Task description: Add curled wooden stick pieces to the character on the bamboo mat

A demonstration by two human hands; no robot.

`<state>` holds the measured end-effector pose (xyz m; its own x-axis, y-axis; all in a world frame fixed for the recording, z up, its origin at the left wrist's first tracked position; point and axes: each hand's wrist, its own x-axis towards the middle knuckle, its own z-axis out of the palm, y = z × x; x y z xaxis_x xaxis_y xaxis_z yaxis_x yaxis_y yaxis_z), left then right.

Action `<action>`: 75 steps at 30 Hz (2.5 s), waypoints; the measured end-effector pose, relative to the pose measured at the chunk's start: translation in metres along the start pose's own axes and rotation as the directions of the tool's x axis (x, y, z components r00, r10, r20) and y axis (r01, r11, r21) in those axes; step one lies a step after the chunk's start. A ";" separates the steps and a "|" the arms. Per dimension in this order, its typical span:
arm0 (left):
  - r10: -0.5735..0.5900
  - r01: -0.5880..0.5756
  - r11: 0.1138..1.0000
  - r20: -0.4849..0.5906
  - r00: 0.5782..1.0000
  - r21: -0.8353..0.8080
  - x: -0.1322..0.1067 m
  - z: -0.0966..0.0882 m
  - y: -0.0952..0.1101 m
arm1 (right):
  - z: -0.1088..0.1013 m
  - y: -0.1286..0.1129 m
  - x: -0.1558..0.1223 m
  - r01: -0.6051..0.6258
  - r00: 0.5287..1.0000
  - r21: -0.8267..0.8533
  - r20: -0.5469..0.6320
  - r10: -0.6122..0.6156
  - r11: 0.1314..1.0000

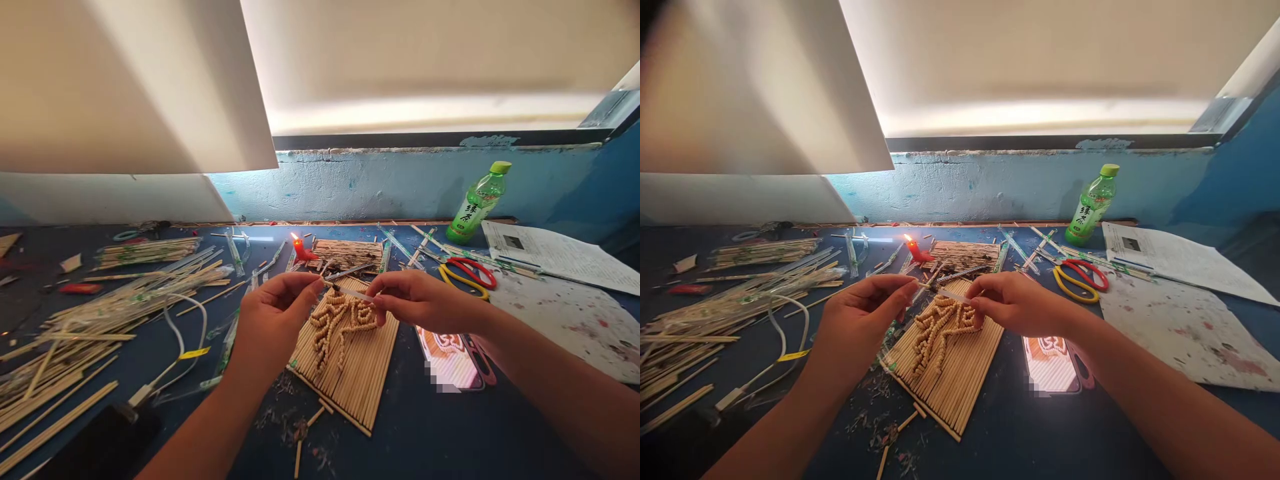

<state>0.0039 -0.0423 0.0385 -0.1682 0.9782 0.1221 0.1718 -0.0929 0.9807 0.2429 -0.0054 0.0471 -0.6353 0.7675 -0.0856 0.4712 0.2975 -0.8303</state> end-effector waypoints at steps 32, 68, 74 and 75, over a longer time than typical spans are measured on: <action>0.049 -0.050 0.994 0.005 0.999 0.097 -0.002 0.000 0.001 | 0.004 0.008 0.003 -0.033 0.994 0.309 0.111 -0.002 0.950; -0.010 0.002 0.998 0.136 0.991 0.056 -0.006 0.000 0.001 | -0.015 0.073 0.022 -0.295 0.881 -0.470 -0.470 0.048 0.832; 0.042 -0.073 0.981 0.171 0.984 0.180 -0.006 0.001 -0.004 | -0.011 0.044 0.016 -0.183 0.842 -0.535 -0.519 -0.150 0.825; 0.051 -0.088 0.975 0.179 0.982 0.202 -0.007 0.001 -0.005 | -0.007 0.032 0.013 -0.121 0.825 -0.531 -0.524 -0.213 0.838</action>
<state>0.0048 -0.0483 0.0326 0.0174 0.9895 0.1432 0.3787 -0.1391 0.9150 0.2542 0.0180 0.0236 -0.3036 0.8671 0.3951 0.7972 0.4582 -0.3931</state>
